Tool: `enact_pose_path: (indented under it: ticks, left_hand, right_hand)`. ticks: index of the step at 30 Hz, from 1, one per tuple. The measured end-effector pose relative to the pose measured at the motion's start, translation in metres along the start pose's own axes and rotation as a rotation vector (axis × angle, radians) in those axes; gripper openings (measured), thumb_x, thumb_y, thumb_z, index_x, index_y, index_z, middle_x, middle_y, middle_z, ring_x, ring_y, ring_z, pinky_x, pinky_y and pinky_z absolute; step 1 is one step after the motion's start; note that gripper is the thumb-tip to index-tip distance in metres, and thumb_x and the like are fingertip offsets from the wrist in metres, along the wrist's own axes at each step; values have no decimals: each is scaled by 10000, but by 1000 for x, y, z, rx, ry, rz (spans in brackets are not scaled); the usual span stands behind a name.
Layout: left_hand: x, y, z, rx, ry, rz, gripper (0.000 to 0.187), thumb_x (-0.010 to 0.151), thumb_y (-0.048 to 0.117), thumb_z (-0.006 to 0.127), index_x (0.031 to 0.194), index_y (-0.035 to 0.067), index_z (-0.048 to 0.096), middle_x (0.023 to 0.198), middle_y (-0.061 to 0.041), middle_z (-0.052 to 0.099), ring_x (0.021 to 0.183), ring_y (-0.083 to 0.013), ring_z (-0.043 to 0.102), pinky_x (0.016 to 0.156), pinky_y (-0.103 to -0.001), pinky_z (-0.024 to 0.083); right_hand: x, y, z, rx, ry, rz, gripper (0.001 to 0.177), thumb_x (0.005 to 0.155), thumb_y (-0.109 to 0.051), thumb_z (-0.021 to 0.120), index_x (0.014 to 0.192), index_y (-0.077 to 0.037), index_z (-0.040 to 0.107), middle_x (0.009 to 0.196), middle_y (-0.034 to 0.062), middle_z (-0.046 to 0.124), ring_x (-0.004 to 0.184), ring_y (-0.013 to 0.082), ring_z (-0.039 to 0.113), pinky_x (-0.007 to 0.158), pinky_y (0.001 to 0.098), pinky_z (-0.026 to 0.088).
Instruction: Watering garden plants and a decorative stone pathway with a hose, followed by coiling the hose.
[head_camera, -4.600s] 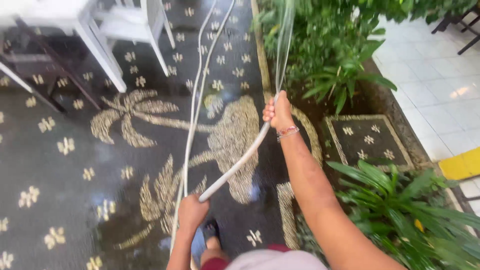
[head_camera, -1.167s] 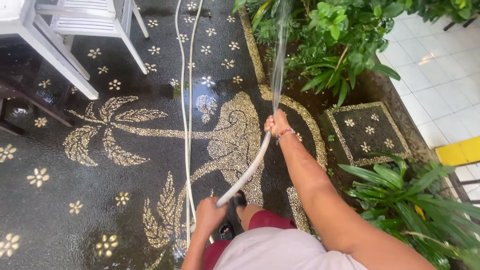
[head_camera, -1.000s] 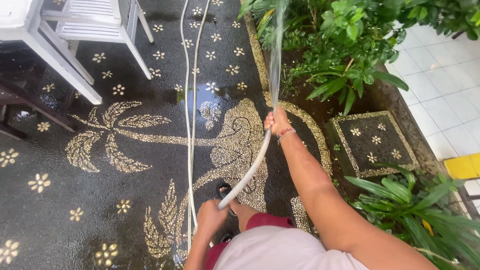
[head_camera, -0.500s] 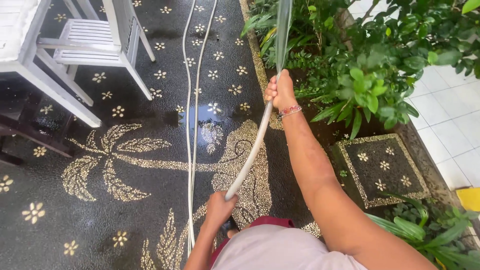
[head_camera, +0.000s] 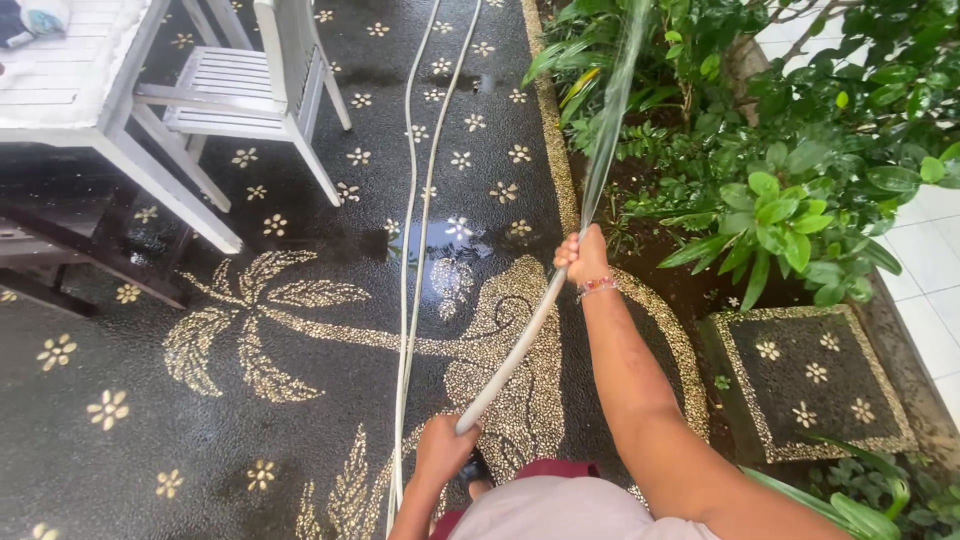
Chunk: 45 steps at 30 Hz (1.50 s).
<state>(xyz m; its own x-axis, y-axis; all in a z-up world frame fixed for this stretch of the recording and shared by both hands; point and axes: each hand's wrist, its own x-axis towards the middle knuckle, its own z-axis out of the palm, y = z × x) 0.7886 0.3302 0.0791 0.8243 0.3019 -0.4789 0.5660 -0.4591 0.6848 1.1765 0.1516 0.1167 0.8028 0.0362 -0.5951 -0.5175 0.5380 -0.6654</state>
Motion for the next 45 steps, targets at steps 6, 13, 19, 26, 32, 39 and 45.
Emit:
enact_pose_path:
  ticks: [6, 13, 19, 26, 32, 39, 45]
  left_hand:
    - [-24, -13, -2, -3, -13, -74, 267, 791, 318, 710, 836, 75, 811, 621, -72, 712, 504, -198, 620, 541, -318, 514]
    - [-69, -32, 10, 66, -32, -109, 327, 798, 432, 671, 860, 139, 803, 748, -98, 750, 670, -303, 682, 670, -386, 537]
    - [-118, -57, 25, 132, 11, -121, 298, 787, 373, 618, 906, 183, 815, 794, -103, 755, 728, -329, 703, 702, -400, 546]
    - [-178, -82, 54, 123, 110, -58, 234, 772, 328, 669, 917, 217, 814, 784, -115, 732, 673, -359, 672, 665, -444, 532]
    - [-229, -128, 84, 235, 192, -59, 283, 729, 328, 650, 734, 60, 743, 725, -183, 700, 609, -444, 631, 591, -504, 518]
    - [-284, -202, 102, 85, 169, -213, 244, 633, 349, 797, 790, 163, 771, 787, -81, 696, 737, -300, 644, 706, -412, 529]
    - [-329, -248, 114, -115, 303, -444, 323, 568, 335, 844, 750, 93, 732, 735, -70, 669, 684, -269, 595, 707, -366, 518]
  right_hand:
    - [10, 40, -30, 48, 44, 107, 430, 1049, -388, 267, 692, -191, 405, 483, -73, 317, 350, 72, 268, 338, 253, 238]
    - [-4, 79, -74, 56, 100, 158, 530, 1036, -606, 330, 696, -202, 372, 488, -78, 296, 346, 67, 270, 320, 248, 234]
    - [-22, 120, -124, 27, 132, 183, 325, 1008, -285, 246, 736, -167, 380, 513, -53, 313, 375, 80, 250, 352, 255, 239]
    - [-18, 179, -199, -55, 199, 256, 240, 957, -223, 282, 760, -168, 406, 540, -43, 361, 392, 90, 271, 351, 268, 231]
    - [-9, 274, -261, -565, 78, 333, 162, 980, -268, 344, 923, -196, 478, 676, 14, 436, 460, 112, 373, 342, 242, 274]
    - [-96, 379, -184, -1198, -550, 683, 384, 998, -395, 421, 715, -135, 428, 524, 15, 373, 334, 136, 276, 250, 330, 210]
    - [-227, 441, -10, -1502, -935, 759, 441, 1004, -435, 333, 685, -136, 388, 507, -14, 327, 343, 106, 261, 305, 299, 207]
